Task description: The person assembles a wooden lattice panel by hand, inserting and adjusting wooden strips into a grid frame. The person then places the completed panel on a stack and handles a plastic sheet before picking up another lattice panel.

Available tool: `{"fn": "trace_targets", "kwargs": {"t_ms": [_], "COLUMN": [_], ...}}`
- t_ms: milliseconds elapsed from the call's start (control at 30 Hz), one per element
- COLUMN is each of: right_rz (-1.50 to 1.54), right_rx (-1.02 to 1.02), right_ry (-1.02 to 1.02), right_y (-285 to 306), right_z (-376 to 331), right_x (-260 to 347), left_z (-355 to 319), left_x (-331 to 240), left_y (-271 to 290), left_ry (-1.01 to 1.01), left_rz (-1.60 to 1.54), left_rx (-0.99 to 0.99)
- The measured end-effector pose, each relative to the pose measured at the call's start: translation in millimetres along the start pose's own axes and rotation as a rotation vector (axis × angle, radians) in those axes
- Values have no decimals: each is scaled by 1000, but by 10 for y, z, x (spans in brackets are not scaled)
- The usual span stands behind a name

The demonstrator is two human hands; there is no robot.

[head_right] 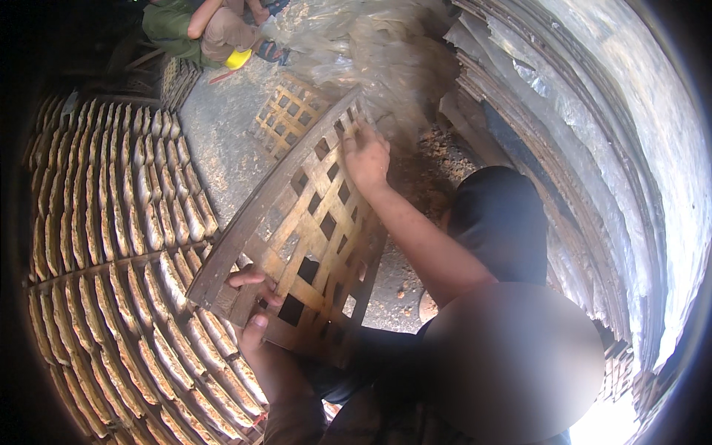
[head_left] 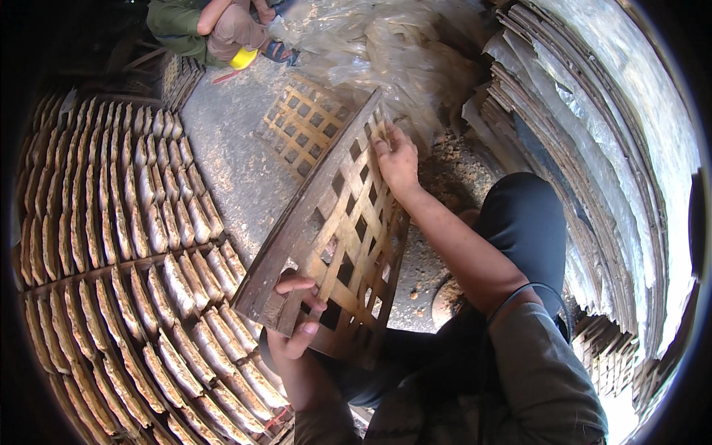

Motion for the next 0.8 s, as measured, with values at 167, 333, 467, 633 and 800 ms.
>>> {"fn": "trace_targets", "kwargs": {"t_ms": [167, 333, 467, 633, 800], "right_rz": [99, -45, -239, -365, -303], "right_rx": [20, -61, -71, -149, -225], "right_ry": [100, 68, 101, 237, 338], "right_y": [-183, -157, -94, -117, -118], "right_z": [274, 399, 472, 465, 432], "right_x": [-73, -15, 123, 210, 218], "left_z": [14, -5, 92, 98, 98], "left_x": [-11, 81, -35, -6, 13], "left_y": [57, 50, -1, 40, 42], "left_ry": [-19, -54, -97, -95, -80], "left_rz": [83, 55, 73, 49, 138], "left_rx": [35, 35, 40, -35, -44]}}
Point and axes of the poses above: each hand's wrist, its own z-axis towards the middle knuckle, its own y-axis out of the back of the hand, x = y × z, the point moved 7 cm from there along z, towards the middle knuckle, and after that the axes turned 15 degrees about y, right-handed, at the moved point
